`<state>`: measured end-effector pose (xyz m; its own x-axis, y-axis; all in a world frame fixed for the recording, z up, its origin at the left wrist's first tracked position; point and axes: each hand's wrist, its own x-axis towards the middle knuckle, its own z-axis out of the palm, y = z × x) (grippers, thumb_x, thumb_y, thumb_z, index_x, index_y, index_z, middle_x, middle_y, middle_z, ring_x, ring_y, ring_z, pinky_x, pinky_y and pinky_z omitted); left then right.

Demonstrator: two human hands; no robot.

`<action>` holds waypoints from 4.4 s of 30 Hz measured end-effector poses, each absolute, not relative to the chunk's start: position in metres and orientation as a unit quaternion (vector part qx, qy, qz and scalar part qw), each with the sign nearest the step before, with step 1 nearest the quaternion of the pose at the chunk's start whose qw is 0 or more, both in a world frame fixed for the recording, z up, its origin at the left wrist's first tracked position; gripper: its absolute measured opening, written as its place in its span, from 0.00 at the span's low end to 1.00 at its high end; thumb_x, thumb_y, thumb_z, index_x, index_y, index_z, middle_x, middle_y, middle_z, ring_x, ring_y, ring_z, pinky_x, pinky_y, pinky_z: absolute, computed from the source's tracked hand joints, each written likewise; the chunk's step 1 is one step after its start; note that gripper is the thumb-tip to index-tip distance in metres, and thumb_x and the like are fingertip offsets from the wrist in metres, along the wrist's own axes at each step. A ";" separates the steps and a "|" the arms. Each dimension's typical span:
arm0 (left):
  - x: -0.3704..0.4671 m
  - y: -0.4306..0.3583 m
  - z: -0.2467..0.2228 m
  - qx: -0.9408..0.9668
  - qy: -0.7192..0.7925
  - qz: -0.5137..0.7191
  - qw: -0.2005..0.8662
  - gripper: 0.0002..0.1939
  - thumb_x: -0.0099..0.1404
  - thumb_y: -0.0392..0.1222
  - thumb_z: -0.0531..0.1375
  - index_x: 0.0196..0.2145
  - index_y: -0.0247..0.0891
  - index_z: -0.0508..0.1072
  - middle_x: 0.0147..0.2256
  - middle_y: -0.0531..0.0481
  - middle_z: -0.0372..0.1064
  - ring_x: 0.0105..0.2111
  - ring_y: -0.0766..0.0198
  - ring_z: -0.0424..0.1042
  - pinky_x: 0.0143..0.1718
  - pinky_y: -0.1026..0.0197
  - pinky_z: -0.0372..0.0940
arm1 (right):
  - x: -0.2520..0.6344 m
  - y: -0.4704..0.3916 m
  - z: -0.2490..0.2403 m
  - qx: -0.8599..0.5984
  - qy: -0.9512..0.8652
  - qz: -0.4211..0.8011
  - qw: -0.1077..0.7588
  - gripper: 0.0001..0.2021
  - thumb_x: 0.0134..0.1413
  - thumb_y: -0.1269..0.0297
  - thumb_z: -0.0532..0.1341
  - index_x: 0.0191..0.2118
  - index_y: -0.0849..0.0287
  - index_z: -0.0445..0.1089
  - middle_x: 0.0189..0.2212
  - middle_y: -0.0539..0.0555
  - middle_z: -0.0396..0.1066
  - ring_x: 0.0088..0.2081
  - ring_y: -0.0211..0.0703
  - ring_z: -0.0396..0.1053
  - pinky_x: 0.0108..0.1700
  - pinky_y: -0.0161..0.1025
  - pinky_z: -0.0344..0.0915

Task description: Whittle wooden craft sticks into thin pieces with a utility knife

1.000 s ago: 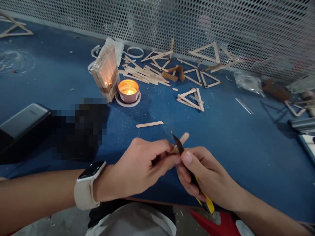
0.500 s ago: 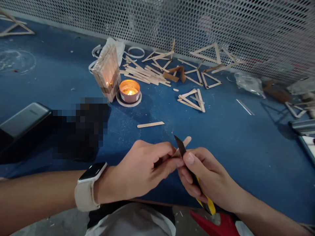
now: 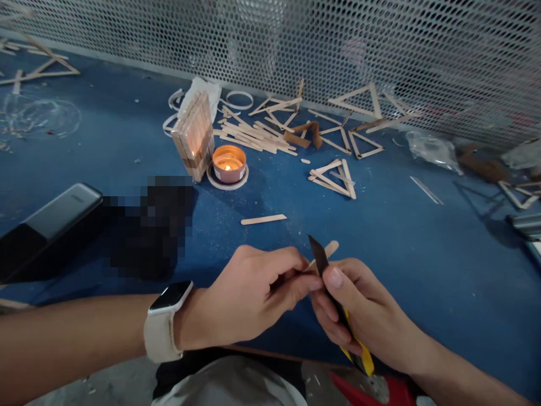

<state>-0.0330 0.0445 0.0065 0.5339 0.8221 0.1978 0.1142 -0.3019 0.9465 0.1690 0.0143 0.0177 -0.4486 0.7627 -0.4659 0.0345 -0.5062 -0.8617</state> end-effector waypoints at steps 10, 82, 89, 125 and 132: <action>-0.034 0.043 0.007 0.778 0.289 0.343 0.440 0.08 0.76 0.36 0.60 0.35 0.38 0.72 0.23 0.60 0.71 0.20 0.76 0.65 0.23 0.72 0.57 | 0.170 0.011 0.019 -0.442 -0.438 0.742 0.249 0.33 0.65 0.32 0.59 0.22 0.57 0.61 0.13 0.44 0.55 0.12 0.28 0.51 0.12 0.27 0.47; -0.034 0.050 -0.001 0.812 0.296 0.350 0.362 0.08 0.76 0.36 0.60 0.36 0.33 0.74 0.24 0.59 0.69 0.20 0.78 0.62 0.24 0.73 0.55 | 0.171 0.011 0.014 -0.469 -0.441 0.719 0.260 0.34 0.67 0.31 0.55 0.22 0.58 0.63 0.12 0.47 0.58 0.12 0.30 0.52 0.13 0.29 0.47; -0.039 0.047 0.010 0.830 0.245 0.362 0.347 0.07 0.75 0.39 0.63 0.37 0.36 0.75 0.25 0.58 0.76 0.21 0.77 0.71 0.26 0.73 0.60 | 0.184 0.015 0.022 -0.368 -0.438 0.681 0.456 0.28 0.63 0.37 0.65 0.25 0.56 0.65 0.15 0.44 0.57 0.15 0.31 0.53 0.16 0.32 0.49; -0.035 0.051 0.007 0.616 0.287 0.271 0.682 0.07 0.77 0.43 0.61 0.43 0.37 0.75 0.30 0.56 0.73 0.21 0.79 0.64 0.23 0.74 0.60 | 0.178 0.030 0.026 -0.472 -0.431 0.675 0.370 0.13 0.55 0.62 0.75 0.30 0.59 0.71 0.20 0.46 0.73 0.11 0.27 0.56 0.13 0.27 0.50; -0.034 0.052 0.006 0.547 0.278 0.251 0.748 0.07 0.76 0.43 0.63 0.42 0.37 0.73 0.30 0.57 0.72 0.22 0.78 0.65 0.24 0.75 0.61 | 0.183 0.030 0.020 -0.432 -0.414 0.709 0.372 0.12 0.58 0.63 0.74 0.31 0.59 0.70 0.21 0.46 0.74 0.11 0.26 0.57 0.13 0.25 0.49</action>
<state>-0.0343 0.0518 0.0064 0.7191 0.6804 -0.1412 -0.0717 0.2748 0.9588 0.1832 0.0297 0.0199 -0.3498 0.8860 -0.3044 -0.1700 -0.3796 -0.9094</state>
